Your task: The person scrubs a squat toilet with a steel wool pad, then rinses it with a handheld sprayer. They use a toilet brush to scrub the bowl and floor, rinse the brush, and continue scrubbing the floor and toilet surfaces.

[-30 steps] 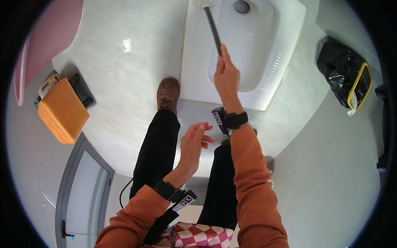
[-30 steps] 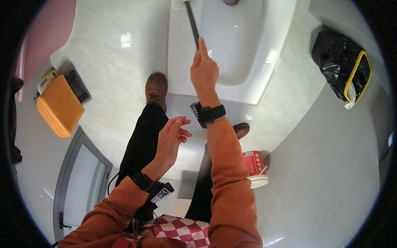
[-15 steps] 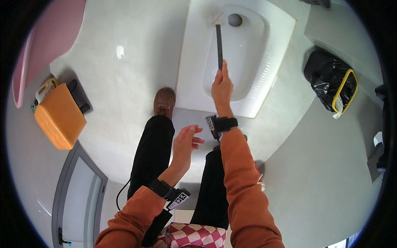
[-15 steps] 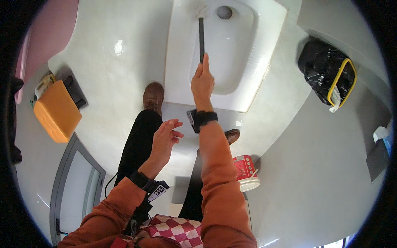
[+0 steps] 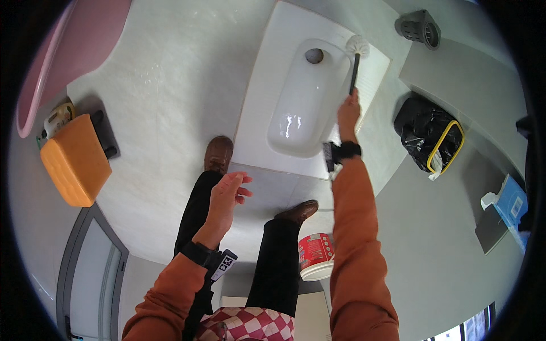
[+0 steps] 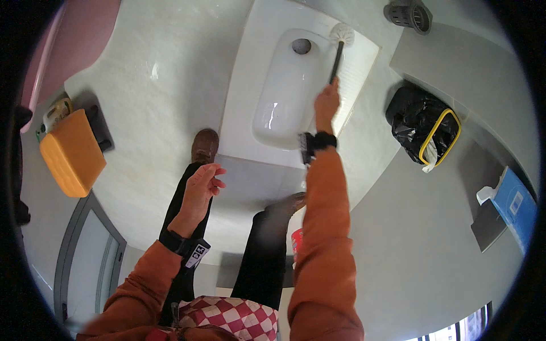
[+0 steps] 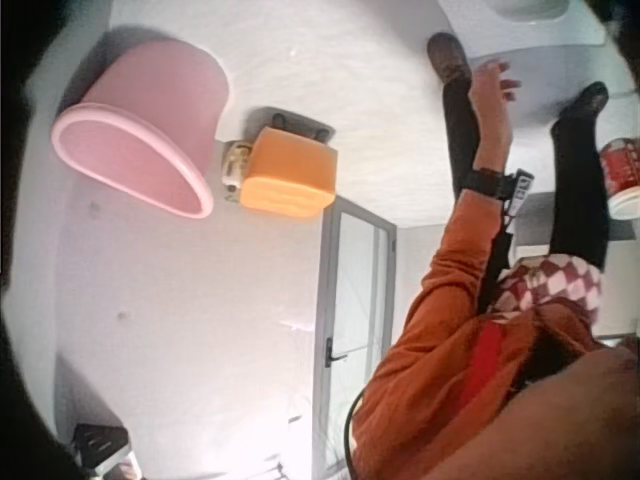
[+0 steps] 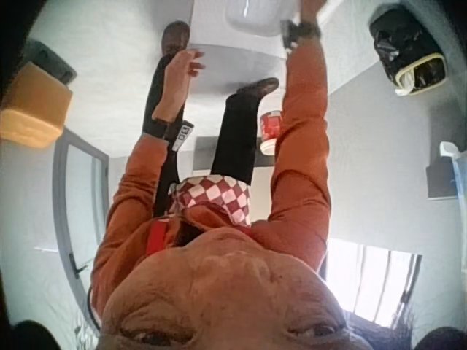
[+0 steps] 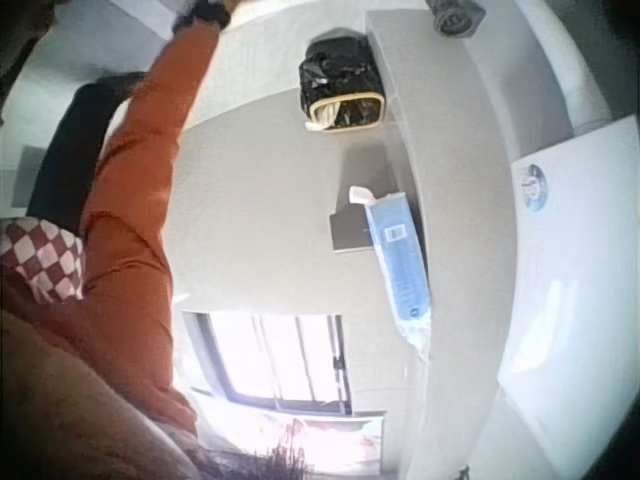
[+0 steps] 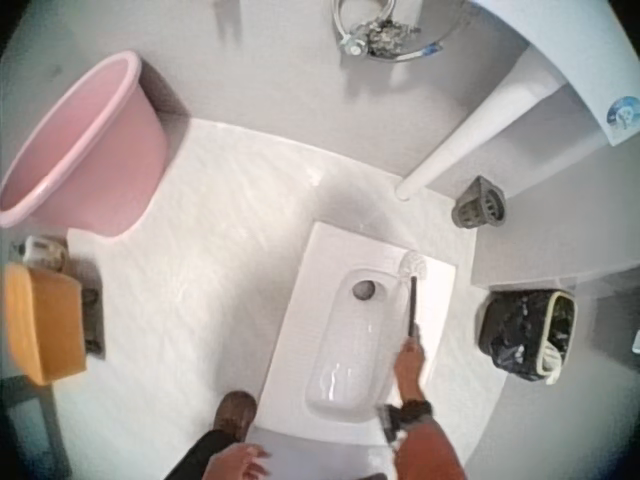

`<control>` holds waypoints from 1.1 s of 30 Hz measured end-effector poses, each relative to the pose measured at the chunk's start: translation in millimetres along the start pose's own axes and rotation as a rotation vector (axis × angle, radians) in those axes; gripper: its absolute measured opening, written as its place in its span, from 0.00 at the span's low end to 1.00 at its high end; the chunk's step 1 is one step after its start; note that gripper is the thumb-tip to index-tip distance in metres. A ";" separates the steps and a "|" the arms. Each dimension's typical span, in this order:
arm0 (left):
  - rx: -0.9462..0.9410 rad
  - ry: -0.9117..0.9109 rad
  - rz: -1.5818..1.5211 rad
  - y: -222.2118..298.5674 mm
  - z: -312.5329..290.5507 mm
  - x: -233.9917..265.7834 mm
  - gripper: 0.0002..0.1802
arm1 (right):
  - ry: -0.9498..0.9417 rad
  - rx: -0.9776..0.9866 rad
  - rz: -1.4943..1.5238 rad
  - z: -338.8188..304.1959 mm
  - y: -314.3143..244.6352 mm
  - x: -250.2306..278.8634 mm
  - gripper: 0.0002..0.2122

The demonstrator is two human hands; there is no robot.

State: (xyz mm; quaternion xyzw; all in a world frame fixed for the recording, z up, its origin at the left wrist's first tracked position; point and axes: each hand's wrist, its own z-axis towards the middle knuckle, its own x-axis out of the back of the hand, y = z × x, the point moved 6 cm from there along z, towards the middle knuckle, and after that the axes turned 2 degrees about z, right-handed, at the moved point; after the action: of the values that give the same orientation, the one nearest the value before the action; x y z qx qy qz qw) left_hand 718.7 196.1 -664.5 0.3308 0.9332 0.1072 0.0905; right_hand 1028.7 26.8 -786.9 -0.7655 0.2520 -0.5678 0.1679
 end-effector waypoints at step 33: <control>0.252 -0.122 0.075 -52.9 2.9 -14.1 0.13 | -0.372 0.303 -1.158 13.5 53.2 9.7 0.27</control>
State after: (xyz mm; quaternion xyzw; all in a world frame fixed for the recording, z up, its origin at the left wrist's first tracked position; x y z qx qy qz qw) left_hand 698.6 147.5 -679.7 0.3801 0.9190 -0.0277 0.1007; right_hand 1033.4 -22.6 -812.2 -0.8315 -0.3204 -0.4534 -0.0195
